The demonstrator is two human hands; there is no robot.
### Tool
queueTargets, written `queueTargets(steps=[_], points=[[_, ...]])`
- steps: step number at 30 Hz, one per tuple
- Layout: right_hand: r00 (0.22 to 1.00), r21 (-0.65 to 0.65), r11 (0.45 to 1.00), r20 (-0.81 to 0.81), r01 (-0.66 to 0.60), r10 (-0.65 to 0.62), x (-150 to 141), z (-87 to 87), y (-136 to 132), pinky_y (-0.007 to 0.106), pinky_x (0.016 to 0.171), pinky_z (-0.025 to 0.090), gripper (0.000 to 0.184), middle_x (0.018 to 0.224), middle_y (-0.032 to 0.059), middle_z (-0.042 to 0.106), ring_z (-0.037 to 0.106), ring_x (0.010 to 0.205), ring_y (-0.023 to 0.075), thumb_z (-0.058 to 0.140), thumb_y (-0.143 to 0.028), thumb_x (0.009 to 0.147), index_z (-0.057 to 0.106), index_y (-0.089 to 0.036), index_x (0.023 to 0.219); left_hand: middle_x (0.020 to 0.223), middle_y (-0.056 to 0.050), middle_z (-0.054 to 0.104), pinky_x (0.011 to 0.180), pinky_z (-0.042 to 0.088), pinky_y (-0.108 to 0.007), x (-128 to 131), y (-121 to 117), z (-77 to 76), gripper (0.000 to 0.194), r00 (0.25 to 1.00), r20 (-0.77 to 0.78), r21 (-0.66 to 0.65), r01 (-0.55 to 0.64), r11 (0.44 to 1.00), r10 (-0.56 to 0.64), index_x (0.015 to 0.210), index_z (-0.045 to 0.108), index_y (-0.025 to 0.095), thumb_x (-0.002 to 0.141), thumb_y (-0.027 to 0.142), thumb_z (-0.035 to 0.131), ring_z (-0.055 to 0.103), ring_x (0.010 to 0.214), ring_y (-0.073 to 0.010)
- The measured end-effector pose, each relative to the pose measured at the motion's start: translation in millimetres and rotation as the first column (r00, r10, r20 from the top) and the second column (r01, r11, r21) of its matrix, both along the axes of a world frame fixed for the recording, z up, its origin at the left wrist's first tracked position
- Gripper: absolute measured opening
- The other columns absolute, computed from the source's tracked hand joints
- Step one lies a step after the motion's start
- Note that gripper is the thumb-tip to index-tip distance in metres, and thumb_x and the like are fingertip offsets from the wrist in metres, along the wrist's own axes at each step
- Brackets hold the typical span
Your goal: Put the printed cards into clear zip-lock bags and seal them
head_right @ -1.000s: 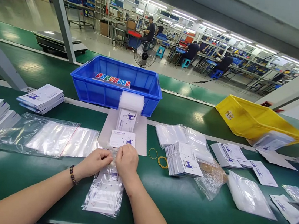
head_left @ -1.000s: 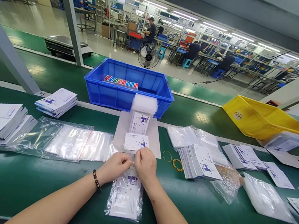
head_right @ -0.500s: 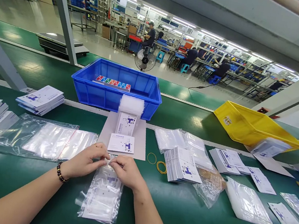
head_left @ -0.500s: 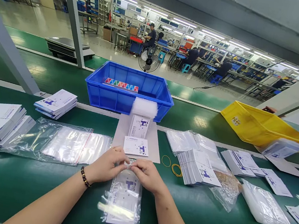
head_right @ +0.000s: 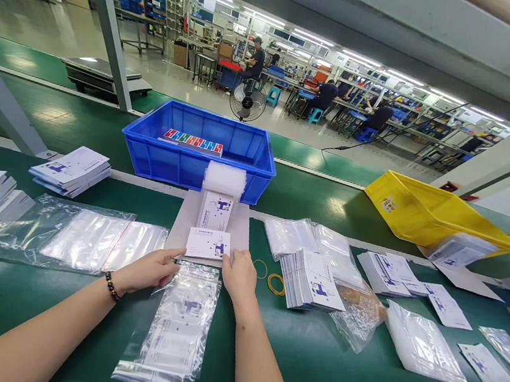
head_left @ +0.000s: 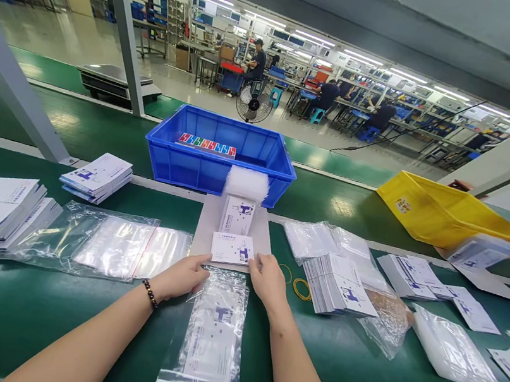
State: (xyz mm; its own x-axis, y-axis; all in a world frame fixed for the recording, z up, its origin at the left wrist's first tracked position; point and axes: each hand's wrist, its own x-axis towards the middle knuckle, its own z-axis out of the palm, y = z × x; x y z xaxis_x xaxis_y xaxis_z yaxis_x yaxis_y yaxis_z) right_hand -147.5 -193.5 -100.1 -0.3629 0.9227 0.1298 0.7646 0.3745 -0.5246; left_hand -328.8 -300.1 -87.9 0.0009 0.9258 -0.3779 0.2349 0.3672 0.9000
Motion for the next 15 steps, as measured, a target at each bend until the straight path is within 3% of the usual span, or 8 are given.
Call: queueTargets(steps=[3, 6, 9, 12, 15], points=[[1.0, 0.023, 0.999, 0.003, -0.022, 0.022, -2.0, -4.5, 1.3, 0.024, 0.052, 0.036, 0.017, 0.069, 0.005, 0.054, 0.053, 0.06, 0.0152, 0.051, -0.028, 0.074, 0.063, -0.018, 0.068, 0.042, 0.006, 0.048, 0.044, 0.03, -0.02, 1.4, 0.8, -3.0, 0.061, 1.0, 0.006, 0.019, -0.016, 1.0, 0.016, 0.129, 0.033, 0.009, 0.072, 0.026, 0.043, 0.036, 0.04, -0.0095], [0.987, 0.045, 0.999, -0.16, 0.021, -0.014, -4.9, -4.6, 0.4, 0.024, 0.051, 0.036, 0.014, 0.068, 0.0036, 0.056, 0.052, 0.058, 0.014, 0.053, -0.029, 0.071, 0.061, -0.018, 0.067, 0.042, 0.006, 0.047, 0.042, 0.028, -0.019, 1.7, 1.8, -1.9, 0.059, 0.998, 0.042, 0.021, -0.053, 0.998, 0.052, 0.127, 0.037, 0.009, 0.071, 0.027, 0.045, 0.035, 0.039, -0.0084], [0.913, -0.128, 0.99, -0.394, 0.056, -0.103, -7.5, -2.1, -1.0, 0.024, 0.048, 0.037, 0.014, 0.06, 0.0003, 0.057, 0.05, 0.049, 0.0124, 0.053, -0.032, 0.069, 0.055, -0.018, 0.066, 0.041, 0.007, 0.045, 0.038, 0.022, -0.018, 2.3, 3.0, 1.6, 0.059, 0.988, 0.103, -0.036, -0.113, 0.993, 0.116, 0.126, 0.038, 0.009, 0.071, 0.029, 0.046, 0.031, 0.035, -0.0066], [0.789, -0.37, 0.928, -0.581, -0.035, -0.202, -9.1, 2.2, -3.2, 0.021, 0.04, 0.034, 0.016, 0.041, -0.0056, 0.049, 0.042, 0.035, 0.0097, 0.05, -0.034, 0.071, 0.048, -0.019, 0.066, 0.041, 0.008, 0.044, 0.035, 0.019, -0.017, 3.1, 3.7, 4.5, 0.059, 0.979, 0.13, -0.072, -0.149, 0.986, 0.157, 0.126, 0.036, 0.011, 0.072, 0.03, 0.046, 0.029, 0.034, -0.0057], [0.708, -0.441, 0.896, -0.651, -0.059, -0.274, -10.2, 5.2, -4.7, 0.019, 0.037, 0.033, 0.016, 0.036, -0.0065, 0.048, 0.042, 0.032, 0.0085, 0.051, -0.033, 0.07, 0.047, -0.018, 0.067, 0.041, 0.007, 0.045, 0.036, 0.021, -0.017, 3.9, 3.5, 5.4, 0.059, 0.978, 0.125, -0.072, -0.156, 0.985, 0.164, 0.128, 0.034, 0.011, 0.073, 0.029, 0.047, 0.031, 0.035, -0.0059]])
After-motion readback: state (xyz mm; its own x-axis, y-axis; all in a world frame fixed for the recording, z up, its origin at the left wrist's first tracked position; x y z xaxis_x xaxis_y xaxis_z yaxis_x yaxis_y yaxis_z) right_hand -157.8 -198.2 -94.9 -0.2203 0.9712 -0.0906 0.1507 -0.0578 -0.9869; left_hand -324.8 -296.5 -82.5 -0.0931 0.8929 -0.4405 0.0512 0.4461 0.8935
